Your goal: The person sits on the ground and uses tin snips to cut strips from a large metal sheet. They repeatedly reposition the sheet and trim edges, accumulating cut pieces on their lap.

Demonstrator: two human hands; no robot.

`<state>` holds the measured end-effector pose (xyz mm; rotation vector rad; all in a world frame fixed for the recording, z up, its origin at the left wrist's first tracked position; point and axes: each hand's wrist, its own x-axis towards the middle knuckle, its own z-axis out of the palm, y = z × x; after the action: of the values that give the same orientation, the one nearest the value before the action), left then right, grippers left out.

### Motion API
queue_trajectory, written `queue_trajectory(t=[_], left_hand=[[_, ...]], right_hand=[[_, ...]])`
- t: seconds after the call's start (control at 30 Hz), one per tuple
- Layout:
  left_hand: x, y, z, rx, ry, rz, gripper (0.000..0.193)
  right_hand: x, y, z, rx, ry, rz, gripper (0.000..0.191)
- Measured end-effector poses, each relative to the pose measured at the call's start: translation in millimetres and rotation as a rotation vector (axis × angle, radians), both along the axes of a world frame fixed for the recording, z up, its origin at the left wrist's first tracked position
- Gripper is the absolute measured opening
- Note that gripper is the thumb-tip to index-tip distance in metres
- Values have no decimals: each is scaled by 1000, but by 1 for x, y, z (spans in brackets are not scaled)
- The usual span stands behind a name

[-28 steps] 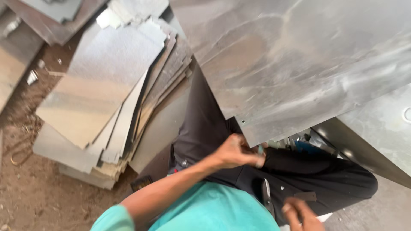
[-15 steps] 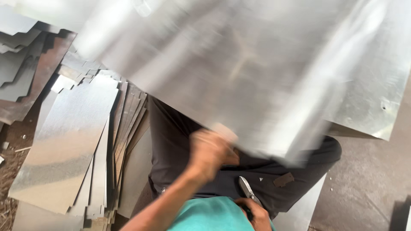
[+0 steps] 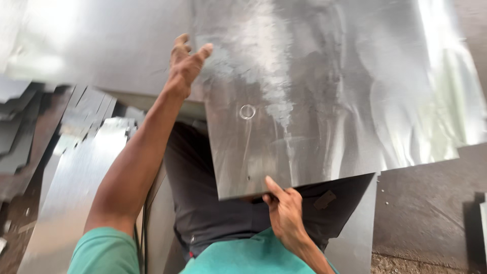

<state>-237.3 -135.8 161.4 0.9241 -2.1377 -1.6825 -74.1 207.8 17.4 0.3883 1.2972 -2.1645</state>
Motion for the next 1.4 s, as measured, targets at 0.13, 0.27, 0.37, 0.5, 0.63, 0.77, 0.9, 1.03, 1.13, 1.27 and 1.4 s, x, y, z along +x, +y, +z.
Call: queue_trajectory(t=[0.13, 0.27, 0.37, 0.5, 0.63, 0.77, 0.9, 1.03, 1.13, 1.27, 1.4], left_hand=[[-29, 8, -4, 842, 66, 13, 48], [-21, 67, -38, 638, 58, -157, 26], [24, 127, -68, 385, 86, -198, 51], [134, 180, -113, 865, -159, -209, 27], [213, 187, -147, 1036, 23, -203, 38], [220, 159, -162, 821, -49, -65, 32], [193, 113, -161, 870, 177, 9, 23], [202, 117, -120, 495, 104, -299, 45], [208, 159, -78, -29, 73, -460, 12], [140, 203, -71, -627, 422, -925, 50], [83, 244, -101, -1154, 326, -1227, 85]], right_hand=[[8, 88, -8, 104, 29, -287, 22], [4, 206, 12, 293, 20, -518, 14], [0, 274, 18, 668, 57, -538, 17], [11, 322, 4, 932, -156, -674, 18], [9, 333, 13, 1204, -41, -757, 10], [-56, 311, 40, 1270, 261, -317, 6], [-140, 258, 42, 1087, 691, 20, 12], [-114, 225, 52, 990, 1024, 18, 16], [-47, 193, 60, 1149, 1176, 192, 11], [-10, 165, 39, 1458, 1395, 598, 27], [-17, 177, 26, 1412, 1271, 611, 16]])
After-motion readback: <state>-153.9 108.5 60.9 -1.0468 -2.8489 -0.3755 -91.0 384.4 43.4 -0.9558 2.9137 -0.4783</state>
